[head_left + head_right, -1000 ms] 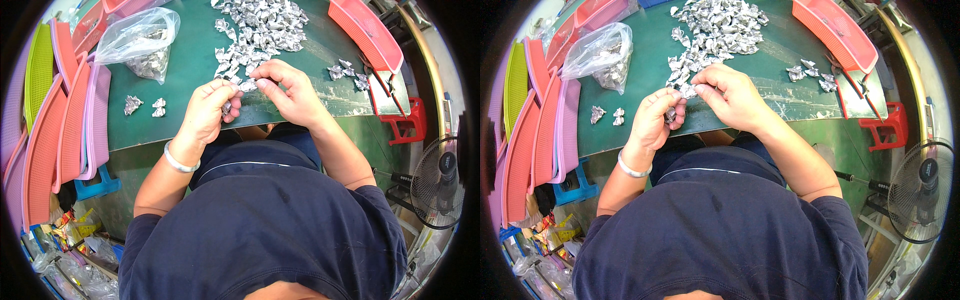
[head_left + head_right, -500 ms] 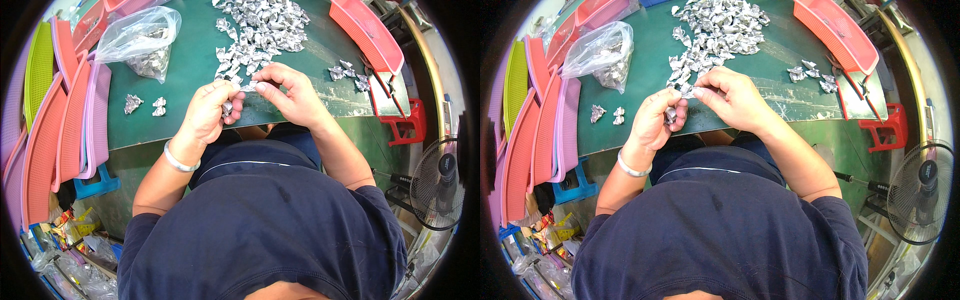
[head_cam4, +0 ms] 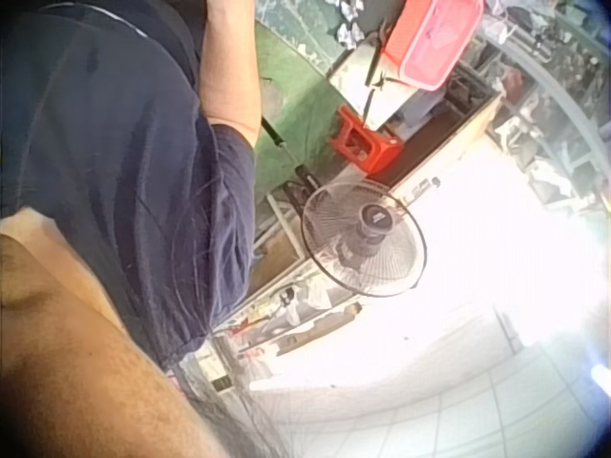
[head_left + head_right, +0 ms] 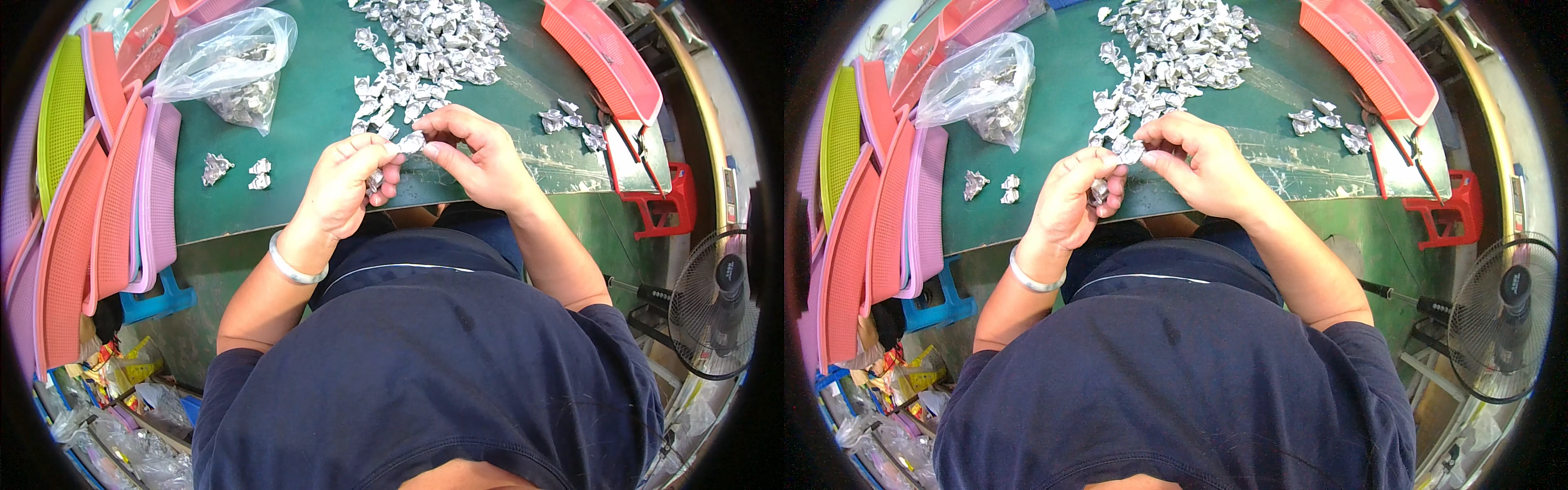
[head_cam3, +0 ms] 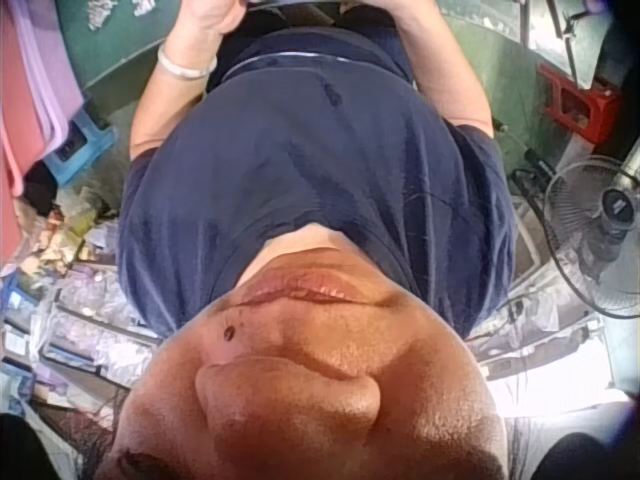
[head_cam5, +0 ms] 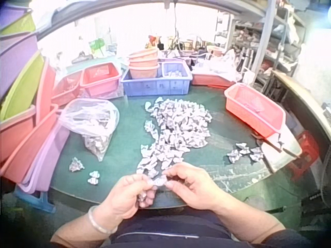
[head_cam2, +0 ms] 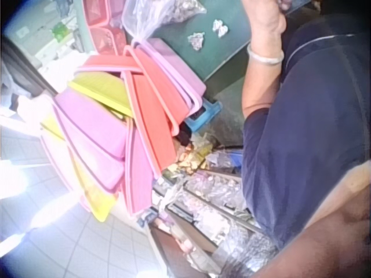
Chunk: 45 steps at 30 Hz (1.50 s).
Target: The person sorts small metal parts by picking them up from a pile on the table, turning them over by hand, and then placing them into different colored bins.
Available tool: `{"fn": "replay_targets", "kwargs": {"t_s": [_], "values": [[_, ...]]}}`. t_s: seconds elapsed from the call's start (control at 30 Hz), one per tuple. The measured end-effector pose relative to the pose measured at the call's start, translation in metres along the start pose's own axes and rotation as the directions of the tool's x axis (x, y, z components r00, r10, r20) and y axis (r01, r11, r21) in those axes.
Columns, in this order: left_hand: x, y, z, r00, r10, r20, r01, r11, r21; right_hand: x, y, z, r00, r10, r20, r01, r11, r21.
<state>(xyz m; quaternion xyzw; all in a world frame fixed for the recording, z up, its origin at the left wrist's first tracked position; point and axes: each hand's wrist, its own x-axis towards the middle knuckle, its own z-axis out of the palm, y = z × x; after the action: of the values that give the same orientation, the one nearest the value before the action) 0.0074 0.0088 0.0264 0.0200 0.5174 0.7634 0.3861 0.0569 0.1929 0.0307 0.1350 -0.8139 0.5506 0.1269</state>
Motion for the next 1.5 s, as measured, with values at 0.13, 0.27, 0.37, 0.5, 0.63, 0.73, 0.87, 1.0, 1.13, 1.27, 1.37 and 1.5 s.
{"fn": "replay_targets", "kwargs": {"t_s": [0.13, 0.27, 0.37, 0.5, 0.63, 0.73, 0.87, 1.0, 1.13, 1.27, 1.37, 1.5], "values": [[0.000, -0.001, 0.000, 1.000, -0.004, 0.000, 0.004, 1.000, -0.004, -0.002, 0.002, 0.001, 1.000, 0.021, -0.006, -0.021, 0.999, 0.035], [0.000, -0.001, 0.000, 1.000, -0.006, 0.011, 0.006, 1.000, 0.001, -0.002, 0.001, 0.001, 1.000, 0.013, -0.010, -0.013, 0.999, 0.032], [-0.001, -0.001, 0.001, 1.000, -0.010, 0.006, 0.010, 1.000, 0.006, -0.002, 0.000, 0.000, 1.000, -0.007, -0.008, 0.007, 1.000, 0.019], [0.000, -0.001, 0.002, 1.000, -0.013, -0.004, 0.013, 1.000, 0.004, -0.001, -0.005, -0.001, 1.000, -0.017, -0.007, 0.017, 1.000, 0.013], [0.003, -0.005, -0.002, 0.999, 0.009, 0.049, -0.009, 1.000, 0.014, -0.003, -0.006, -0.001, 0.999, -0.030, 0.009, 0.030, 0.999, 0.034], [0.002, -0.004, -0.002, 0.997, -0.035, 0.070, 0.040, 0.997, -0.065, -0.003, -0.007, 0.005, 0.999, -0.028, -0.022, 0.031, 0.986, 0.161], [0.005, -0.006, -0.006, 0.979, -0.089, 0.183, 0.128, 0.968, -0.214, -0.002, -0.009, 0.010, 0.998, -0.057, -0.036, 0.063, 0.976, 0.208], [0.007, -0.008, -0.010, 0.962, -0.103, 0.255, 0.180, 0.937, -0.299, -0.001, -0.011, 0.013, 0.992, -0.097, -0.082, 0.111, 0.976, 0.189], [0.004, -0.006, -0.001, 0.975, -0.113, 0.192, 0.166, 0.944, -0.286, -0.004, -0.012, 0.013, 0.990, -0.113, -0.085, 0.126, 0.979, 0.161], [0.005, -0.009, -0.004, 0.967, -0.087, 0.239, 0.164, 0.931, -0.325, -0.005, -0.014, 0.011, 0.987, -0.138, -0.078, 0.147, 0.981, 0.127], [0.004, -0.008, -0.002, 0.971, -0.095, 0.221, 0.170, 0.921, -0.351, -0.005, -0.013, 0.011, 0.989, -0.134, -0.065, 0.141, 0.983, 0.116], [0.004, -0.009, -0.003, 0.974, -0.085, 0.212, 0.156, 0.924, -0.350, -0.007, -0.010, 0.011, 0.991, -0.113, -0.066, 0.119, 0.987, 0.104]]}}
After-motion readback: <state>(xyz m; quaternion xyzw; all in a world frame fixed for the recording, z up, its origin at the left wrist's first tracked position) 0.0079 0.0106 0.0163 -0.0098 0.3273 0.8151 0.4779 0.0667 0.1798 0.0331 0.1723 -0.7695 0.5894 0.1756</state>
